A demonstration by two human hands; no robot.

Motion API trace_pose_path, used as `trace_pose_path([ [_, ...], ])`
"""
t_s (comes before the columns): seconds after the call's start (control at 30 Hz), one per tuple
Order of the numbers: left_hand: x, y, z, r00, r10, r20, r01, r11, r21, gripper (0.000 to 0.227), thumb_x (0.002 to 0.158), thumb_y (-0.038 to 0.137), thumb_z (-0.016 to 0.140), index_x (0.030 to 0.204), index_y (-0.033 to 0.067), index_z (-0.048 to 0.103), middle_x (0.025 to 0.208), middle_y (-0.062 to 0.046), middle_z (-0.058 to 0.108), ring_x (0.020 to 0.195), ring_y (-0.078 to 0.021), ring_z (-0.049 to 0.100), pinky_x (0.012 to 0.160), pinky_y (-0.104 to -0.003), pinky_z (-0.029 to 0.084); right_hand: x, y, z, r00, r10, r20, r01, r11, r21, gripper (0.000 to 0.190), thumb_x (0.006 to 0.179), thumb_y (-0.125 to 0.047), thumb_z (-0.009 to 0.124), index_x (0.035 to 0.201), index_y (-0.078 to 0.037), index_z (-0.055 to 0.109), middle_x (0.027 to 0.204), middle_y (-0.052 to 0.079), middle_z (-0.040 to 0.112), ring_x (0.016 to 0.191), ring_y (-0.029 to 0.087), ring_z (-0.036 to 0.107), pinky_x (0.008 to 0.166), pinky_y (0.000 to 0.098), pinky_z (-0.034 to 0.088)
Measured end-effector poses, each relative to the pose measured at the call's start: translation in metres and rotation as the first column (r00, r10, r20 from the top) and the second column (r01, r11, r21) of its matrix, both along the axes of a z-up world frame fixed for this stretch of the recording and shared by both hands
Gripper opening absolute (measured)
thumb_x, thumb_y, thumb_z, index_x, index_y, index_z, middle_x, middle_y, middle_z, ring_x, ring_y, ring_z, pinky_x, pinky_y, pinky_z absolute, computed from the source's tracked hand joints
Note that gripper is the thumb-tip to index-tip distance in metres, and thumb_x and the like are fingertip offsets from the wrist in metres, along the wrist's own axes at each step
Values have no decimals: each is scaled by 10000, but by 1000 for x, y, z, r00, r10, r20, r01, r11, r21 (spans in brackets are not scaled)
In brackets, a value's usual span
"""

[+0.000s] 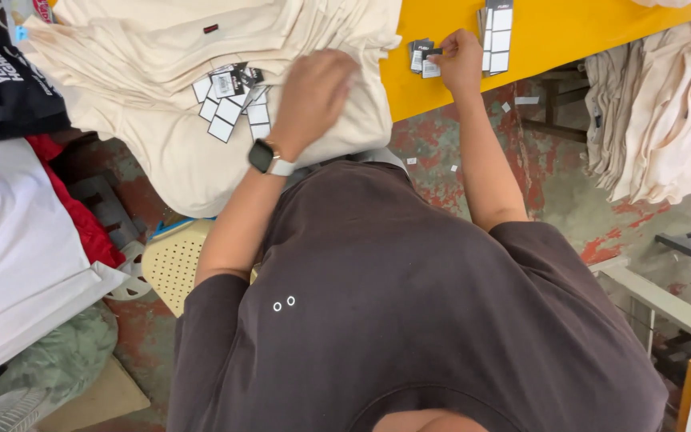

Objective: Attaching tags or stickers to a stack of t-shirts

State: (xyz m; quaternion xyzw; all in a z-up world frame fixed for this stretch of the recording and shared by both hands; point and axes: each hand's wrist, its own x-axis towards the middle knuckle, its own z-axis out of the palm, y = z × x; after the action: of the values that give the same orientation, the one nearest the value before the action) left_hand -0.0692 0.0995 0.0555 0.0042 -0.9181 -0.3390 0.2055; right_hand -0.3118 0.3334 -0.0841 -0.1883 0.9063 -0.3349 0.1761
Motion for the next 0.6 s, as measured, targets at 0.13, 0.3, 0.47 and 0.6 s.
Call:
trace_pose_path([
  [0.13,-52,60,-45,978,-65,199,12,968,252,209,1037,158,567,1169,40,679,1135,-92,664,1047,-273,657,783,-402,530,-19,16,19,981,91,172,-74,992,-104,123,913,-92,867,898,-103,746,859,43,760,787,162,730,693,322,574],
  [0.3,-117,107,-136,890,-55,452,-356,534,767,163,921,123,705,894,148,546,805,-25,687,696,-137,687,502,-261,548,-29,24,78,803,324,501,-164,927,-336,55,994,-124,727,1036,-92,742,948,60,778,881,125,770,891,285,644],
  [0.47,-132,116,-126,883,28,469,-394,590,705,202,941,163,740,841,163,564,735,13,622,657,-124,594,637,-293,484,-125,72,-5,994,-81,-67,72,990,-122,275,937,-248,855,1137,-155,690,956,16,693,858,167,696,748,339,613],
  [0.6,-144,127,-122,817,-17,577,-498,485,719,205,961,172,715,847,163,545,707,21,585,653,-94,554,525,-262,487,-144,75,-9,990,-125,69,126,992,-1,337,880,-260,918,1154,-182,739,893,-19,675,854,199,698,762,386,602],
])
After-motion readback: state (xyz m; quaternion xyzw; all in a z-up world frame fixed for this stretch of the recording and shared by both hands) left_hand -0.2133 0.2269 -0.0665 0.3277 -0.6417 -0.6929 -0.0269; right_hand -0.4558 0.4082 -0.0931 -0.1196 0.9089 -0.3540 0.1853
